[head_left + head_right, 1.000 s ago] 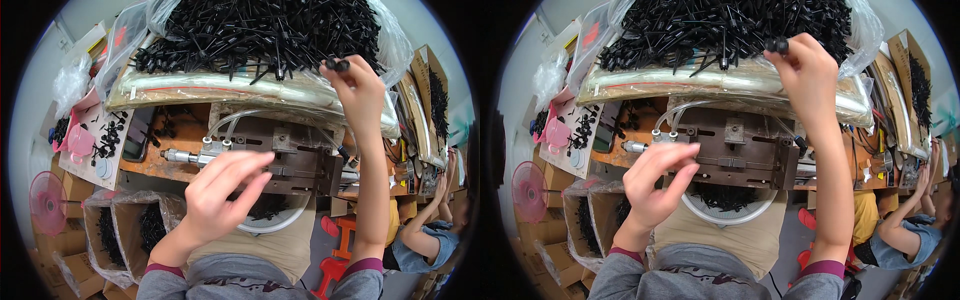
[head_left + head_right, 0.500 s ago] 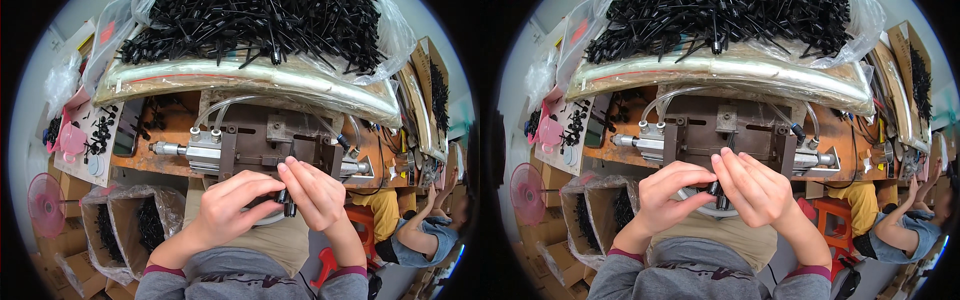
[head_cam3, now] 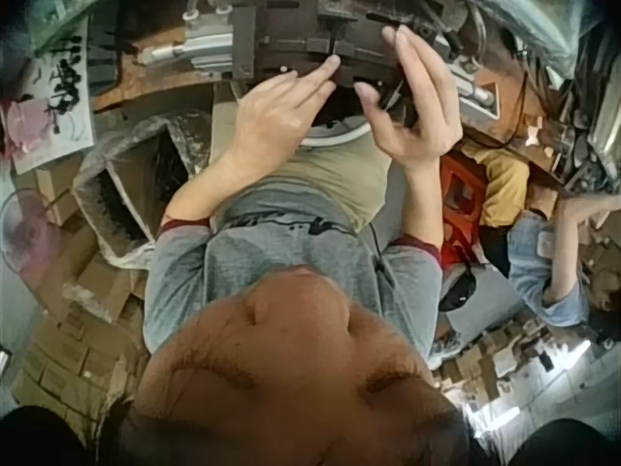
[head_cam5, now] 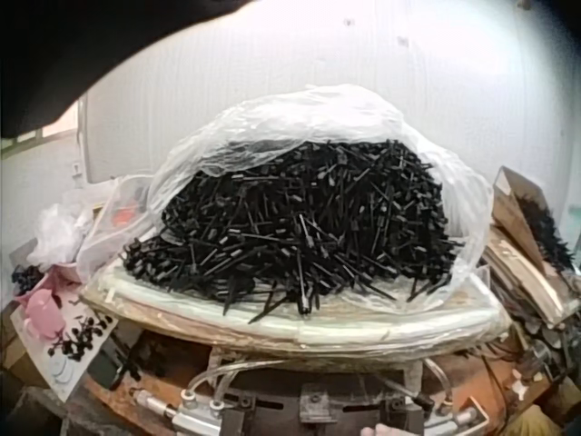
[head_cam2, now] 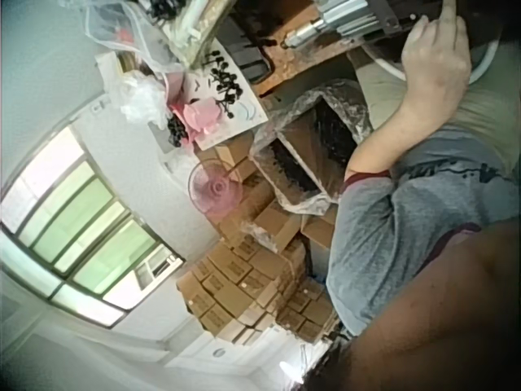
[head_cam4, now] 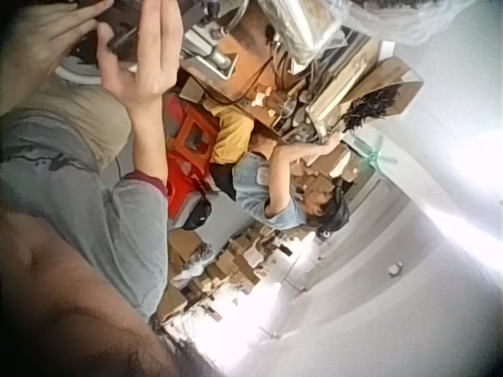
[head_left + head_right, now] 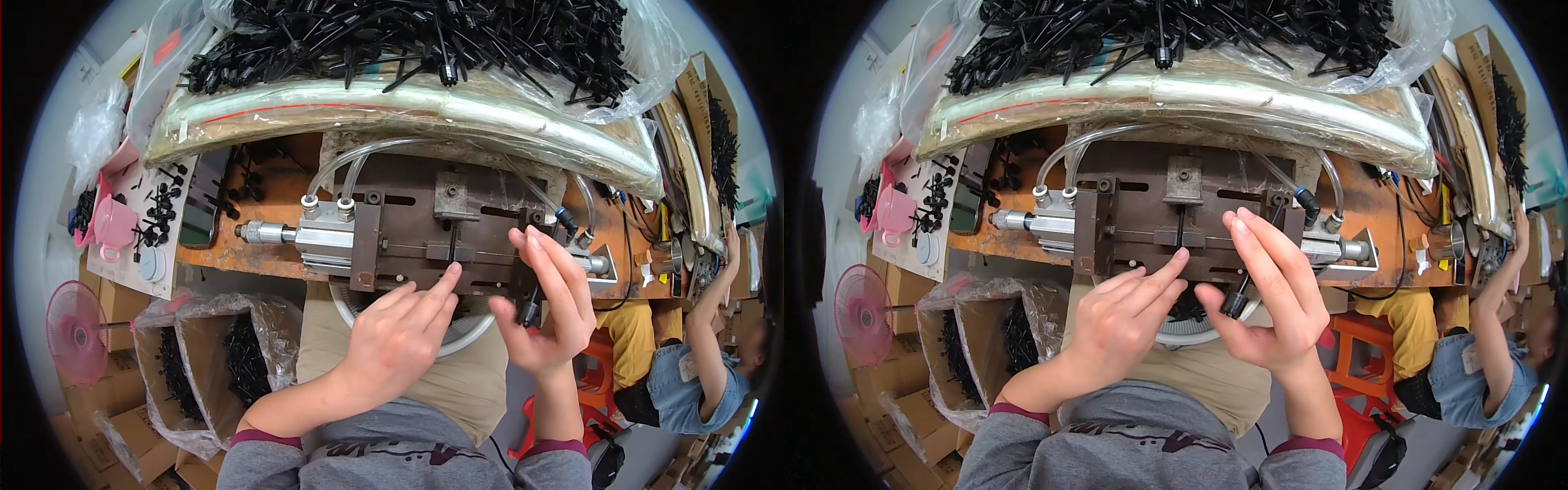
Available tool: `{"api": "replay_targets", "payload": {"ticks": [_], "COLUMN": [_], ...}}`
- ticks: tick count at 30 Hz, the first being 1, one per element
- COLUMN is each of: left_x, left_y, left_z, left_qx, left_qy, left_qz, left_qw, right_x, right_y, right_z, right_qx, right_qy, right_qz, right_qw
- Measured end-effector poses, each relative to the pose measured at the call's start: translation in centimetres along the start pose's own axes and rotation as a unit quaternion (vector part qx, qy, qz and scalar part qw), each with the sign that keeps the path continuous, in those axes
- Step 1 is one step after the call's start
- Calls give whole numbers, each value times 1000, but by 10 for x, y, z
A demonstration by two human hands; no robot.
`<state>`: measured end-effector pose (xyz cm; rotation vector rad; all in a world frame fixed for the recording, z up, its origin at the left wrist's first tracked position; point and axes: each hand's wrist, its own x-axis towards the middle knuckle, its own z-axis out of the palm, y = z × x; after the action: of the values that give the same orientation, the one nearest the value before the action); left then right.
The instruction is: Assembling small black cable components using a pneumatic press at a workstation.
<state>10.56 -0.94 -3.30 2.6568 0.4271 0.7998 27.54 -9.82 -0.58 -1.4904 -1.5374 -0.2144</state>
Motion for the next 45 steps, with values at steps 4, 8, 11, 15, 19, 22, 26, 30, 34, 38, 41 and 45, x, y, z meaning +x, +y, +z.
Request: {"api": "replay_targets", "payload": {"ticks": [4,8,11,15,19,22,26,30,34,38,41,45], "left_x": [3,3,5,5,5,11,36,95,144,160,160,150], "left_y": [-4,-9,-8,-5,-6,-3,-5,-35,-68,-86,-87,-77], "left_z": [-2,1,-1,-3,-3,-14,-50,-64,-65,-52,-48,-58], "left_qx": [2,-9,-10,11,36,28,-3,26,119,114,63,1], "left_qy": [-6,-5,-15,-30,-34,-64,-26,161,213,168,170,197], "left_qz": [-6,-20,-24,-29,-17,-1,11,55,72,1,9,33], "left_qw": [1000,1000,1000,999,999,998,1000,985,967,979,983,980], "right_x": [-2,-9,-14,-15,-19,-20,-26,-32,-33,-25,-24,-25], "right_y": [0,4,4,-6,-17,-18,-17,-15,-20,-18,-18,-18], "right_z": [-3,-3,-1,-9,-4,-3,3,12,26,28,29,27], "right_qx": [50,41,83,40,-5,-6,-32,-92,-133,-165,-174,-174], "right_qy": [-16,9,42,-10,-25,-53,-97,-158,-182,-187,-182,-196], "right_qz": [1,8,25,21,47,49,34,4,-4,-12,-11,0], "right_qw": [999,999,995,999,999,997,994,983,974,968,968,965]}}
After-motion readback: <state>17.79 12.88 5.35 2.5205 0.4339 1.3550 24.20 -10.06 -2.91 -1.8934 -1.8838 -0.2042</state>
